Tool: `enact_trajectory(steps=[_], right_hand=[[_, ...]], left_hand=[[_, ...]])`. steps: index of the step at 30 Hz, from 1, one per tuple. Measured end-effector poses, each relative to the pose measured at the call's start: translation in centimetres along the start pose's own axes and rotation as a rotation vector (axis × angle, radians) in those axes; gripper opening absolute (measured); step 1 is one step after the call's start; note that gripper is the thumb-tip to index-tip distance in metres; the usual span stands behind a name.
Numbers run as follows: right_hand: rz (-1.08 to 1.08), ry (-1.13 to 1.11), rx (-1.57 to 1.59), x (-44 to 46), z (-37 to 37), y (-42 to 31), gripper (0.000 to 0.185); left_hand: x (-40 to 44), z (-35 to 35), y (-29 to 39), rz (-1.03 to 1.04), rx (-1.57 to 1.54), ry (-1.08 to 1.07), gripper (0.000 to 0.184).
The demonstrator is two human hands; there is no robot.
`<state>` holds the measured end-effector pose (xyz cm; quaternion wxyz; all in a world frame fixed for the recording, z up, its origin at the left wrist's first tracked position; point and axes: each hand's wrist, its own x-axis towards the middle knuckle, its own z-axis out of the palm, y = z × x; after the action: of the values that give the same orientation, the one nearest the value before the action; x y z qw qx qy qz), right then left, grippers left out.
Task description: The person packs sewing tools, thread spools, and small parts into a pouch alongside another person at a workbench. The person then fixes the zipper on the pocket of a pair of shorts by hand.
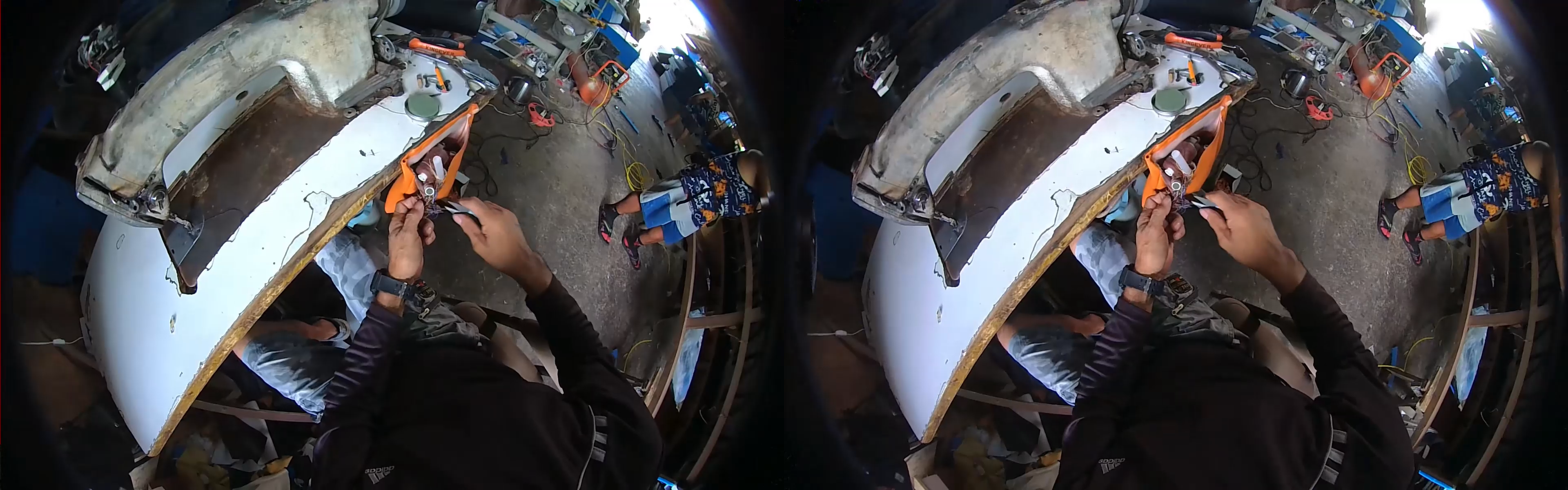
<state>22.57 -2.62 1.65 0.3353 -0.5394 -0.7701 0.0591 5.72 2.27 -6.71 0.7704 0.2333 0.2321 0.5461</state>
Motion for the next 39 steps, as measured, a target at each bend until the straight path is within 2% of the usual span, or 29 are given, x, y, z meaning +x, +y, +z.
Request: enact_trajectory(steps=[4, 7, 19, 28, 30, 37, 39], right_hand=[[-0.08, -0.076, -0.249, 1.6, 0.4, 0.5, 0.021], [-0.134, -0.148, -0.324, 2.4, 0.5, 0.9, 0.022], [-0.402, -0.239, -0.469, 5.3, -0.6, 0.8, 0.021], [-0.506, -0.256, -0.541, 6.3, -0.8, 0.8, 0.021], [-0.505, -0.319, -0.577, 6.5, -0.9, 0.8, 0.02], [-0.5, -0.423, -0.646, 7.3, -1.1, -0.5, 0.022], [-0.499, -0.406, -0.676, 7.4, -1.0, -1.3, 0.017]], left_hand=[[-0.1, -0.3, 0.1, -0.006, 0.006, -0.007, 0.008], [-0.2, -0.2, 0.1, 0.007, 0.029, 0.008, 0.008], [0.5, -0.6, 0.5, -0.058, 0.048, 0.02, 0.011], [-0.3, -0.5, -0.2, 0.014, -0.059, -0.011, 0.006], [-0.4, -0.6, -0.2, 0.013, -0.063, -0.002, 0.005], [-0.6, -0.2, -0.5, 0.109, 0.016, 0.0, 0.005], [-0.8, -0.1, -0.6, 0.147, 0.091, -0.007, 0.008]])
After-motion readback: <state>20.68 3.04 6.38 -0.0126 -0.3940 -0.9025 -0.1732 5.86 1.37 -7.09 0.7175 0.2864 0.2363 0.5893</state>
